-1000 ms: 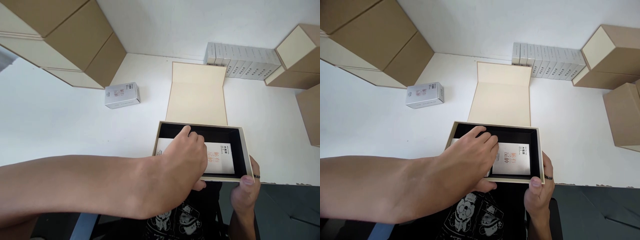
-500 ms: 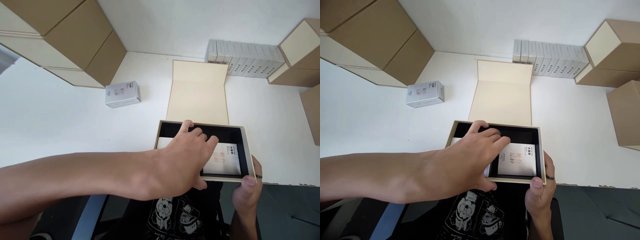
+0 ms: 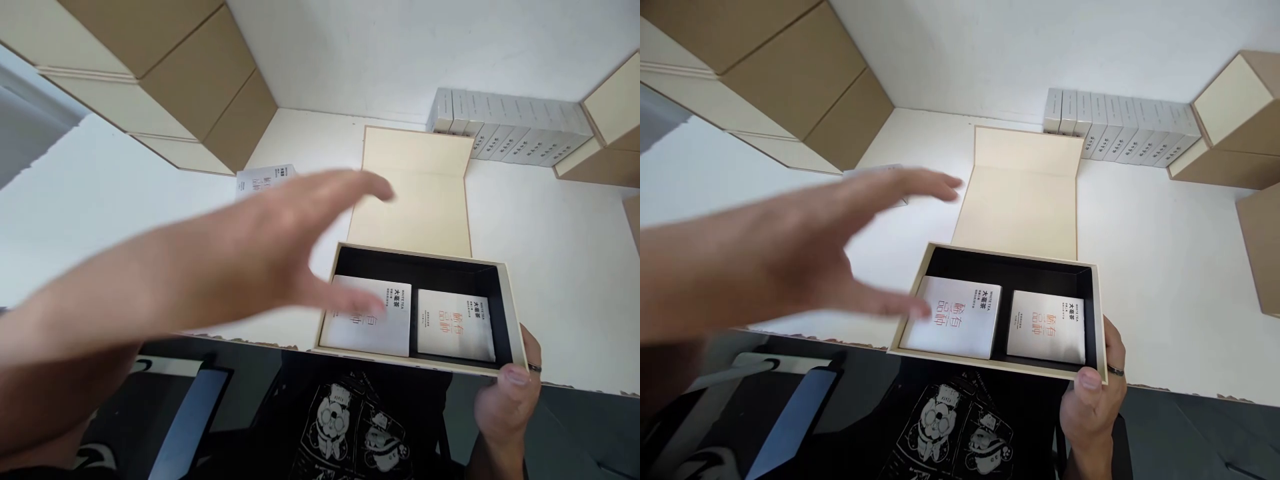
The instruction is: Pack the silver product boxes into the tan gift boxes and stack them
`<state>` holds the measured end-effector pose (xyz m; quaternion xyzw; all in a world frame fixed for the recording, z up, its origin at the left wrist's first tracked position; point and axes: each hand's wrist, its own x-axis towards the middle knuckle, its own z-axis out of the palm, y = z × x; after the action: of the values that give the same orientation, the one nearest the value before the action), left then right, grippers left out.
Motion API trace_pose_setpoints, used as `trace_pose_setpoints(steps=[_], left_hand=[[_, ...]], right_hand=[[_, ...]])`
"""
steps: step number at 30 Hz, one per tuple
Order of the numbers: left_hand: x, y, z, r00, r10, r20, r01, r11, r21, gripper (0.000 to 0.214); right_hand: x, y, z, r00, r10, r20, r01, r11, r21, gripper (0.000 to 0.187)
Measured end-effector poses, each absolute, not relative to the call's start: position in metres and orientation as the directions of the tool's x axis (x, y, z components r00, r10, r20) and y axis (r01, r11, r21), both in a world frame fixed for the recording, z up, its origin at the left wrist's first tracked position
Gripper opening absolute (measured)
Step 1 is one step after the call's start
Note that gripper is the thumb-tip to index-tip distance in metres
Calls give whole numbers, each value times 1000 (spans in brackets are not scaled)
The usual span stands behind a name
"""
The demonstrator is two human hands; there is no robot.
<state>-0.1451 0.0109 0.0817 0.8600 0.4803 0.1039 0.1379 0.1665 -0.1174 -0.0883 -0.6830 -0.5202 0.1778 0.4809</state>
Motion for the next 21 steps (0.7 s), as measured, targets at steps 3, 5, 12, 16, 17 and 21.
trace_pose_setpoints(steps=[3, 5, 12, 16, 17, 21], left_hand=[[-190, 45, 76, 309, 950, -33, 924, -292, 247, 110], [-215, 68, 62, 236, 964, -125, 959, -211, 189, 108], [-246, 100, 34, 9, 980, -199, 989, 21, 147, 110], [-196, 67, 70, 138, 988, -69, 972, -121, 203, 91], [-178, 55, 81, 221, 974, -56, 949, -202, 241, 90], [-91, 12, 100, 590, 807, -41, 769, -545, 333, 62]], right_hand=[[168, -118, -89, 383, 879, 284, 568, 19, -823, 71], [169, -117, -89, 380, 876, 298, 579, 26, -815, 68], [173, -116, -92, 392, 874, 286, 560, 20, -828, 67], [169, -114, -92, 397, 869, 293, 551, 29, -834, 65], [167, -113, -91, 399, 865, 303, 548, 40, -836, 65], [165, -112, -90, 412, 863, 293, 526, 37, -849, 71]])
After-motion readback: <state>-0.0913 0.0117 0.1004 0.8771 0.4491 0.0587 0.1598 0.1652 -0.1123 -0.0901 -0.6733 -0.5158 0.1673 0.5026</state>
